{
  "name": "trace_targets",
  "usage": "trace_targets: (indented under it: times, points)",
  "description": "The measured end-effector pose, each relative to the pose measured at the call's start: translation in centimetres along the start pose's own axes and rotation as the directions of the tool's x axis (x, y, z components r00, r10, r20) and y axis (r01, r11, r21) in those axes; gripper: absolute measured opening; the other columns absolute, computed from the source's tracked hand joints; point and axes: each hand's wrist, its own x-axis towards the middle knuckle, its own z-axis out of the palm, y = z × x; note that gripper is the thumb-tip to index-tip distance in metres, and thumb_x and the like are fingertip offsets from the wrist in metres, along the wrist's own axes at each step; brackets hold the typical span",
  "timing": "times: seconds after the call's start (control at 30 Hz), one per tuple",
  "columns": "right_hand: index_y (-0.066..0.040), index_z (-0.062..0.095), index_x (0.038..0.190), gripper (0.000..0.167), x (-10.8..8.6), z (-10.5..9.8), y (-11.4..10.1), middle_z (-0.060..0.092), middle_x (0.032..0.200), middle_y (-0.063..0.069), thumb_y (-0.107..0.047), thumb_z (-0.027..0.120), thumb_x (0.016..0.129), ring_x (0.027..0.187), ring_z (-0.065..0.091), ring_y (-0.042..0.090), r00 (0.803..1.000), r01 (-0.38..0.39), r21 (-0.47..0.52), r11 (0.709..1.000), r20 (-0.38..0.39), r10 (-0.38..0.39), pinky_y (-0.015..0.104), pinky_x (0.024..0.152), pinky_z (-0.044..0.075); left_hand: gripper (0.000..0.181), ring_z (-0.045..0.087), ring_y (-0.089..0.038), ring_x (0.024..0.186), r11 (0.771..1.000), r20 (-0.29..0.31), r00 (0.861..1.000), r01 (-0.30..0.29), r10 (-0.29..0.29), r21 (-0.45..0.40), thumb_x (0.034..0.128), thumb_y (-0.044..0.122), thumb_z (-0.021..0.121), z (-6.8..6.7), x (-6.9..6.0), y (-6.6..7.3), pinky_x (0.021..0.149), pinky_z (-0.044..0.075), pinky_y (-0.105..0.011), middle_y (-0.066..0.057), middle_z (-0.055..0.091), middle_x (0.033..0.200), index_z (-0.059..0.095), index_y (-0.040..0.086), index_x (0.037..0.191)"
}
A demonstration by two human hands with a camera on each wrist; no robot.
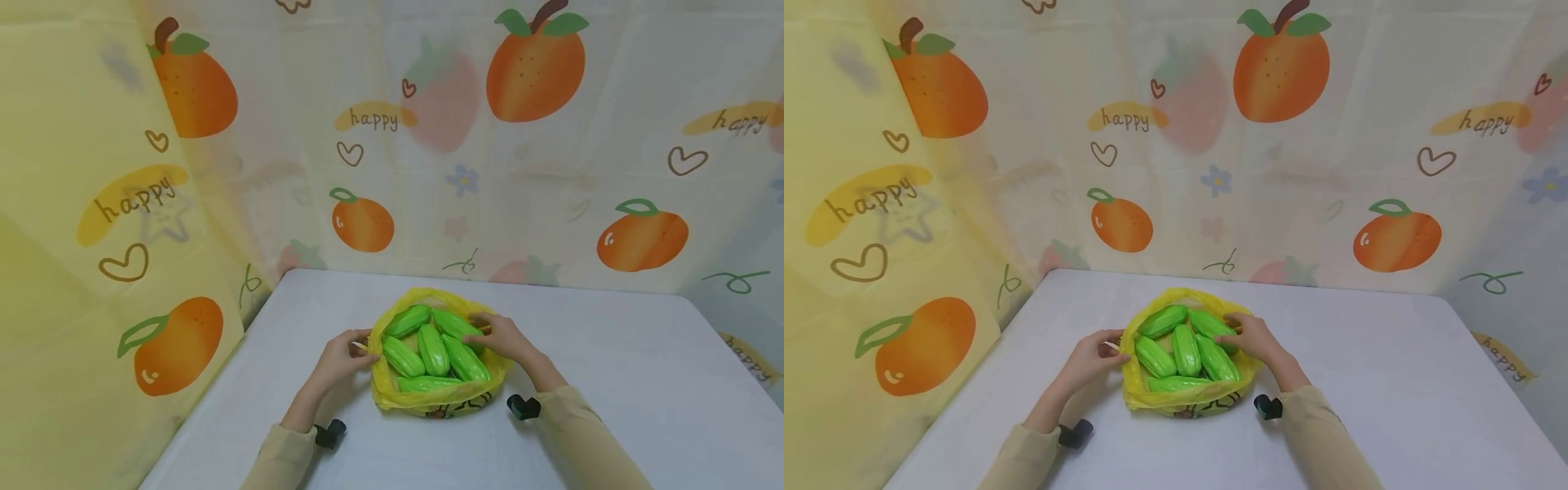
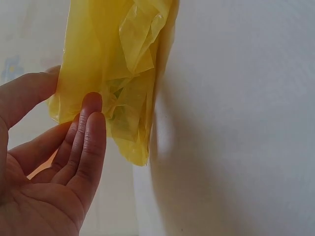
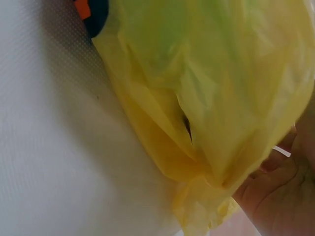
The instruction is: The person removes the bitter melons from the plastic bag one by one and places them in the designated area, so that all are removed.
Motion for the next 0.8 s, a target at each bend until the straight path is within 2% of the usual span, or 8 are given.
trace_targets:
  times: [0.3,0.8]
  points:
    - [0.004,0.050,0.132,0.064,0.07,0.42,0.65,0.058,0.124,0.025,-0.035,0.070,0.086,0.110,0.058,0.042,1.000,-0.006,0.007,1.000,0.012,0.006,0.048,0.092,0.049,0.050,0.063,-0.010,0.078,1.000,0.008,1.000,0.020,-0.020,0.017,0.0756,0.020,0.080,0.04,-0.23,0.24,0.070,0.053,-0.025,-0.003,0.063,0.099,0.063,0.010,0.122]
    - [0.004,0.053,0.130,0.060,-0.35,-0.11,-0.01,0.060,0.122,0.023,-0.031,0.071,0.085,0.110,0.058,0.041,1.000,-0.022,0.025,0.999,-0.008,0.022,0.047,0.091,0.049,0.050,0.062,-0.010,0.077,1.000,-0.001,1.000,0.016,-0.016,0.017,0.0755,0.021,0.080,-0.19,-0.31,0.33,0.069,0.052,-0.023,-0.002,0.063,0.100,0.064,0.010,0.121]
